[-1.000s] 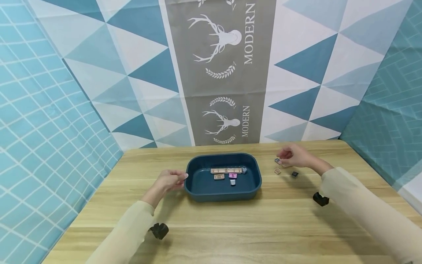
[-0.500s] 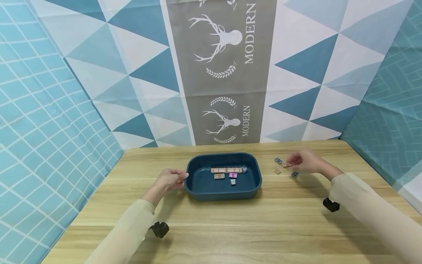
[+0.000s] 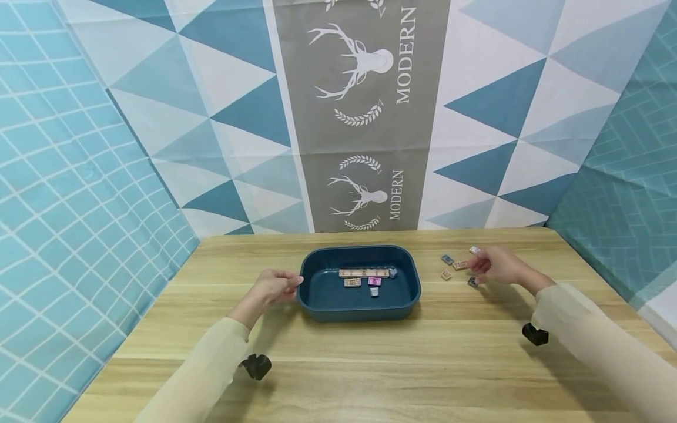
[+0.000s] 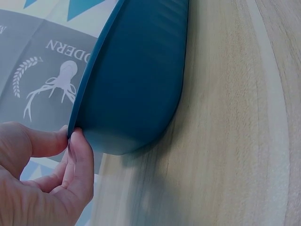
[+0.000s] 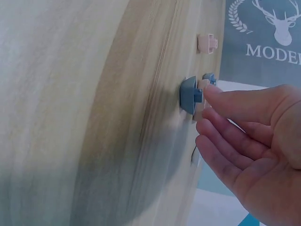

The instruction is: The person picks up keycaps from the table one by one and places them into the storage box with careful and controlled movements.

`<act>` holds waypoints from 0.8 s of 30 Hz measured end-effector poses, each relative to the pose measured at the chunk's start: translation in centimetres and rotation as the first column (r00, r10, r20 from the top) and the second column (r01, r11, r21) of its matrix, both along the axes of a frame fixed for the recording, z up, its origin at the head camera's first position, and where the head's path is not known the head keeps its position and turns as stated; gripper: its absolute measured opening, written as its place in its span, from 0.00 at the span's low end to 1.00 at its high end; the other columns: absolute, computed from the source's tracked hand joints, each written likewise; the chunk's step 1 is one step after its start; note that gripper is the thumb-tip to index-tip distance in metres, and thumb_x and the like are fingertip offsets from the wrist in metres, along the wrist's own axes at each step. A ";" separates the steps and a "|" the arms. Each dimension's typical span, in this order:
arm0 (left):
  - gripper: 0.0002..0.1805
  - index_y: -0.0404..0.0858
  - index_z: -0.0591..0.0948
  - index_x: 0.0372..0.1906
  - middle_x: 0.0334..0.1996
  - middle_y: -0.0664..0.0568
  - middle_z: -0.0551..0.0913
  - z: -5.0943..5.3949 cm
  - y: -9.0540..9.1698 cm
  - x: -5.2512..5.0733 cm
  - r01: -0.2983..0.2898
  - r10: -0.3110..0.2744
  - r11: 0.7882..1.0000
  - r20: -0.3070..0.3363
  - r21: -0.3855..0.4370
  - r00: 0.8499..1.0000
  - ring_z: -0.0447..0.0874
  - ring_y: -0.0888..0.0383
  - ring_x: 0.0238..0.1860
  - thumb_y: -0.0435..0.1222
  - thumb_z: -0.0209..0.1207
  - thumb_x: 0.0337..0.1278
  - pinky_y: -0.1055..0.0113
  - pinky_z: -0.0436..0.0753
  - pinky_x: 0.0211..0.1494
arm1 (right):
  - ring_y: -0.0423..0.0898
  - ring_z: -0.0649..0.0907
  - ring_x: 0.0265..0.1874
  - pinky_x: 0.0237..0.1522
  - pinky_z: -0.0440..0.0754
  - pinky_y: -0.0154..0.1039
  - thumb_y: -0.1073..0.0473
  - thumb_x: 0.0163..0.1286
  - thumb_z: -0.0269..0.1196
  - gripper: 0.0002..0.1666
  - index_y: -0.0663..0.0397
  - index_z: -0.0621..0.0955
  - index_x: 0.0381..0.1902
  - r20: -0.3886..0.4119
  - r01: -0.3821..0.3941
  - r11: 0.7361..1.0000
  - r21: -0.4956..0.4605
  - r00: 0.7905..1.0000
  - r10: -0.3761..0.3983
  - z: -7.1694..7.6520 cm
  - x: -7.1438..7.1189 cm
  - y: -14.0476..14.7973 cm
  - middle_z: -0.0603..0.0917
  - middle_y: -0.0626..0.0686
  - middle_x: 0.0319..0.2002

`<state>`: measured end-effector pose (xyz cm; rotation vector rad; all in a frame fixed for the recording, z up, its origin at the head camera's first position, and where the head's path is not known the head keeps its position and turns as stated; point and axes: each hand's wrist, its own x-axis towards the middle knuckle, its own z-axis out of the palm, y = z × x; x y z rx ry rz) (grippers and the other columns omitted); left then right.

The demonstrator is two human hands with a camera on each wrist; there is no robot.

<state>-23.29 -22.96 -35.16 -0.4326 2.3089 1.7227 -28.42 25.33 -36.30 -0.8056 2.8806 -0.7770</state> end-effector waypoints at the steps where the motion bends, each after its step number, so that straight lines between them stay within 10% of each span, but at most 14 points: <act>1: 0.16 0.25 0.76 0.53 0.33 0.50 0.78 0.0 0.0 0.0 0.000 0.000 1.000 0.001 -0.003 1.000 0.77 0.62 0.31 0.31 0.57 0.64 0.72 0.85 0.38 | 0.53 0.86 0.34 0.36 0.86 0.41 0.72 0.49 0.71 0.17 0.72 0.82 0.39 0.009 0.007 1.000 -0.001 1.000 -0.007 -0.1 0.0 0.0 0.86 0.64 0.35; 24: 0.18 0.25 0.75 0.55 0.36 0.48 0.78 0.0 0.0 0.0 0.005 -0.005 1.000 0.002 -0.005 1.000 0.77 0.63 0.31 0.31 0.57 0.64 0.74 0.85 0.37 | 0.45 0.84 0.31 0.31 0.81 0.29 0.67 0.51 0.73 0.15 0.68 0.83 0.37 0.039 0.025 1.000 0.014 0.999 -0.026 -1.2 0.2 0.3 0.86 0.57 0.32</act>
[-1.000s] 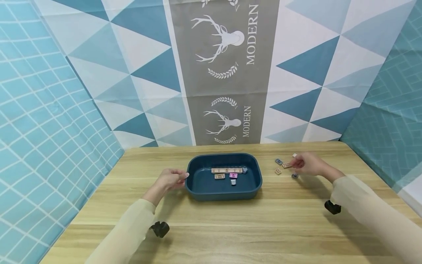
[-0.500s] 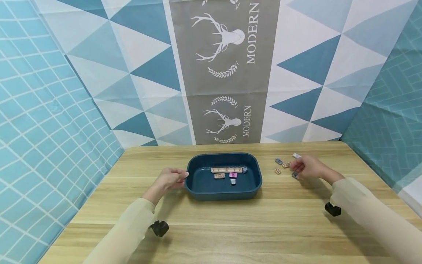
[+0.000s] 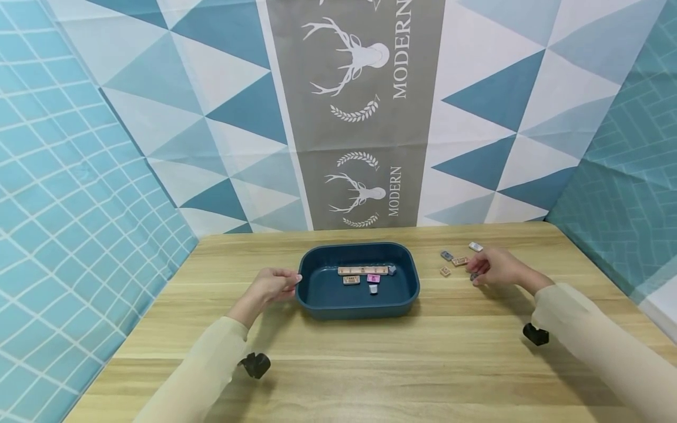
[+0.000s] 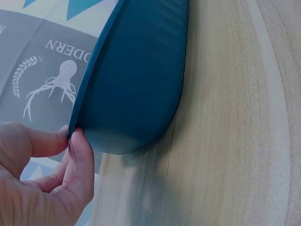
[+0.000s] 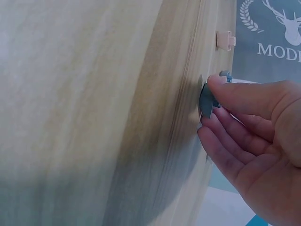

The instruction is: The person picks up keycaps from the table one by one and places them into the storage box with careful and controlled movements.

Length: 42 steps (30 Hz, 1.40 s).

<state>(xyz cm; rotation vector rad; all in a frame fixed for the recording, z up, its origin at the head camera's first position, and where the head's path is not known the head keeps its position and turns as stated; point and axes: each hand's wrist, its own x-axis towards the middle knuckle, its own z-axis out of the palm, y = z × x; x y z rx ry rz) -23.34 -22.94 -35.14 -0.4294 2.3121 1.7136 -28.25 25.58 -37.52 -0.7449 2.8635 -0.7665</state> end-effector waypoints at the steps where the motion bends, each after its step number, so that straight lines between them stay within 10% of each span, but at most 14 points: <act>1: 0.18 0.24 0.75 0.55 0.36 0.48 0.78 0.0 0.0 0.0 0.003 -0.003 1.000 -0.002 0.003 1.000 0.77 0.63 0.31 0.31 0.57 0.64 0.74 0.85 0.36 | 0.44 0.84 0.31 0.31 0.81 0.29 0.67 0.51 0.73 0.15 0.67 0.83 0.37 0.003 0.005 1.000 0.003 1.000 -0.005 0.0 0.0 0.0 0.86 0.57 0.32; 42: 0.16 0.25 0.76 0.53 0.34 0.50 0.78 0.0 0.0 0.2 0.005 -0.005 0.999 -0.008 -0.039 1.000 0.77 0.63 0.31 0.32 0.57 0.64 0.74 0.85 0.37 | 0.39 0.79 0.28 0.27 0.78 0.30 0.64 0.52 0.73 0.12 0.64 0.84 0.33 0.006 0.097 0.995 0.024 0.995 -0.097 -0.3 0.6 0.7 0.85 0.53 0.28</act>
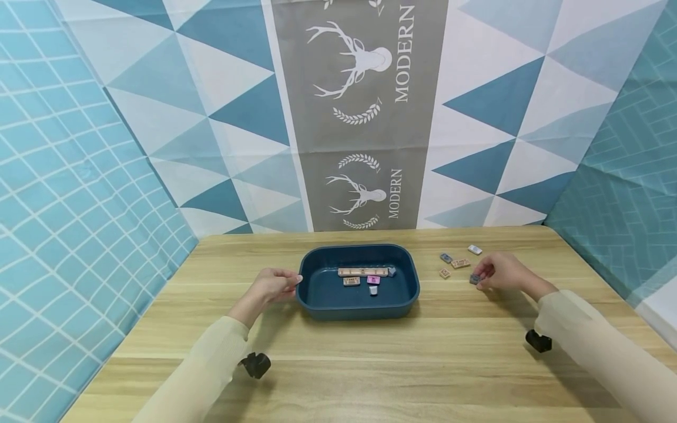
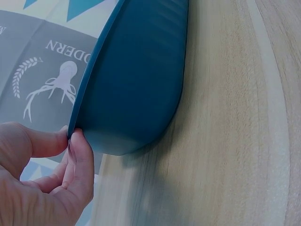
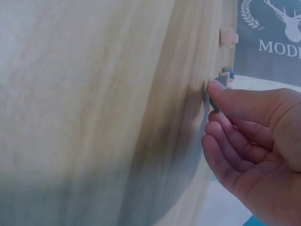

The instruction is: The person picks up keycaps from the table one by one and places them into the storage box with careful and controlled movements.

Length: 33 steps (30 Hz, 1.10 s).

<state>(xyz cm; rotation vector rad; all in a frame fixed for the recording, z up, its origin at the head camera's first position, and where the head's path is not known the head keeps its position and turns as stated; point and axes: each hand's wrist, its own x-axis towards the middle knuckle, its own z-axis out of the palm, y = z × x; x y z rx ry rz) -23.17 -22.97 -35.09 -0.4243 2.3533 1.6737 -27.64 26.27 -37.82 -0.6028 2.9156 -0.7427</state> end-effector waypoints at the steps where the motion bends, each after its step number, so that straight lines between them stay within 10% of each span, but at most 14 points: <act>1: 0.17 0.25 0.76 0.53 0.34 0.50 0.78 0.0 0.0 0.0 0.003 -0.003 1.000 -0.001 -0.001 1.000 0.77 0.63 0.31 0.32 0.57 0.64 0.74 0.85 0.37 | 0.40 0.79 0.28 0.27 0.77 0.30 0.64 0.52 0.73 0.12 0.64 0.84 0.33 0.002 0.006 1.000 0.001 1.000 -0.006 0.0 0.0 0.0 0.85 0.53 0.28; 33: 0.18 0.25 0.76 0.54 0.33 0.51 0.78 0.2 0.0 0.1 0.010 -0.010 1.000 0.005 -0.017 1.000 0.77 0.64 0.31 0.33 0.57 0.64 0.75 0.83 0.35 | 0.39 0.81 0.30 0.31 0.80 0.30 0.62 0.54 0.71 0.14 0.64 0.84 0.37 0.031 -0.017 0.999 -0.040 0.999 0.018 0.6 -0.6 0.1 0.86 0.54 0.31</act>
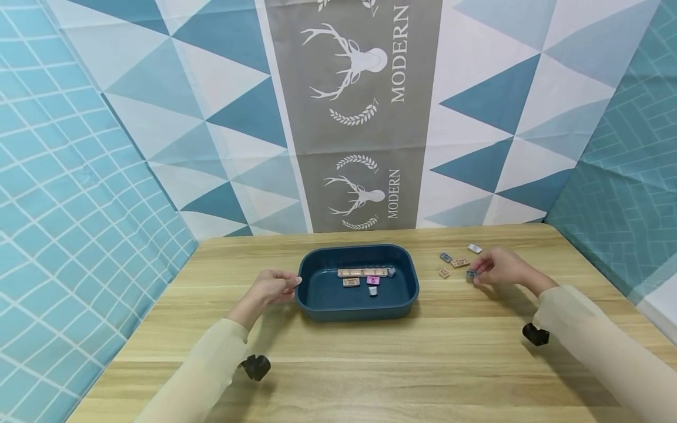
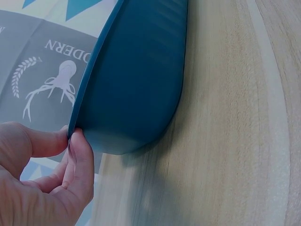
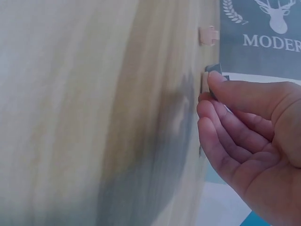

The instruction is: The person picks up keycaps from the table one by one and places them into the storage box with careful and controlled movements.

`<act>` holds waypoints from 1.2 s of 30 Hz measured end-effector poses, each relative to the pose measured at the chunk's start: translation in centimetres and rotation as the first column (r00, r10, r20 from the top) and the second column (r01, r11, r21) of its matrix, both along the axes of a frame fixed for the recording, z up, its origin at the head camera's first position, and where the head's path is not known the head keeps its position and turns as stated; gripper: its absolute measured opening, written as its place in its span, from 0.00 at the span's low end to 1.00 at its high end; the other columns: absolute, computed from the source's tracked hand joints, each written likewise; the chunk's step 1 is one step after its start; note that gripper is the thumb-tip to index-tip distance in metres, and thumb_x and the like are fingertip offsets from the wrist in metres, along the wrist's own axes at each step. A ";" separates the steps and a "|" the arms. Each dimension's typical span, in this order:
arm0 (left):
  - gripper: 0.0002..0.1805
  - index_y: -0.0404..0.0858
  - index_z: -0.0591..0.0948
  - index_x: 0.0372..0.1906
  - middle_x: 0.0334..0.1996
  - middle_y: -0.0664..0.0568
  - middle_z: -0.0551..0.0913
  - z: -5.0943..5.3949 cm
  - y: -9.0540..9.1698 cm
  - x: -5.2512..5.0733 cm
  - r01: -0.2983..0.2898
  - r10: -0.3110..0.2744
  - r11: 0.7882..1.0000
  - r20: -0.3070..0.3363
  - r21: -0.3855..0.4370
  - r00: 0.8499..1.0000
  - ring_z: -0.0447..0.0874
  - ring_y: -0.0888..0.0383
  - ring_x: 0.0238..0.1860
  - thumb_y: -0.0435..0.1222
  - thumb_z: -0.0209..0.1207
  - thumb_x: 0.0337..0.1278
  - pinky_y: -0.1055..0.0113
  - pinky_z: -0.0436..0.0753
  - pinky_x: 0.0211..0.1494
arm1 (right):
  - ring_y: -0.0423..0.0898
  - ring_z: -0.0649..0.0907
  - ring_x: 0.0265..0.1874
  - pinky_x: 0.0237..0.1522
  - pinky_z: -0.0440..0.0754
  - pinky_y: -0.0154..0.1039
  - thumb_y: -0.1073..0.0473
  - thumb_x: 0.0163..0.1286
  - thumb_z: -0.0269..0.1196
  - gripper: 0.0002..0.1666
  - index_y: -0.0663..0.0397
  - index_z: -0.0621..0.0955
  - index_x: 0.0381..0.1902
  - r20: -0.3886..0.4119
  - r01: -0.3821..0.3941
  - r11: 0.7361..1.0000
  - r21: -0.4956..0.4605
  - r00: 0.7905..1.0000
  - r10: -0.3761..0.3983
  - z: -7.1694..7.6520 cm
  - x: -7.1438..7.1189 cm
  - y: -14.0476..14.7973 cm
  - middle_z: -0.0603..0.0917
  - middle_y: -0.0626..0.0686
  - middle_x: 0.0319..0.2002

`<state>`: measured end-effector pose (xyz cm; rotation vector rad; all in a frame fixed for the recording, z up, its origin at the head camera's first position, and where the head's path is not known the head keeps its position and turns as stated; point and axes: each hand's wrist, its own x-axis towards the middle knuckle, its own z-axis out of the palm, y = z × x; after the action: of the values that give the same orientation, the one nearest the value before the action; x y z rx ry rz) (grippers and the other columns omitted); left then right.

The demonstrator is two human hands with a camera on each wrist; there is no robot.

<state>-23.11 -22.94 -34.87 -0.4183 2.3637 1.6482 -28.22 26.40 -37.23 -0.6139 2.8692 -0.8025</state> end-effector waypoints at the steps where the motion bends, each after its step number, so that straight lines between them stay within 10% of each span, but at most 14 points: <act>1: 0.18 0.25 0.76 0.54 0.34 0.51 0.78 0.0 0.0 0.0 0.002 -0.002 1.000 0.002 0.003 1.000 0.77 0.64 0.31 0.33 0.57 0.65 0.76 0.83 0.35 | 0.39 0.81 0.30 0.32 0.80 0.30 0.62 0.54 0.71 0.14 0.64 0.84 0.37 0.006 0.004 1.000 -0.003 1.000 -0.004 0.1 0.0 0.0 0.86 0.54 0.32; 36: 0.16 0.26 0.77 0.52 0.34 0.50 0.78 0.2 0.2 0.1 -0.008 0.008 1.000 -0.001 -0.008 1.000 0.77 0.63 0.31 0.32 0.57 0.64 0.73 0.84 0.37 | 0.43 0.85 0.33 0.34 0.83 0.30 0.65 0.57 0.70 0.12 0.65 0.85 0.39 0.018 -0.044 0.996 -0.076 0.999 0.046 2.0 -0.8 -1.6 0.88 0.57 0.34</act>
<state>-23.02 -22.77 -34.65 -0.4287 2.3730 1.6434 -29.01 24.80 -35.18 -0.6725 2.8076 -0.9083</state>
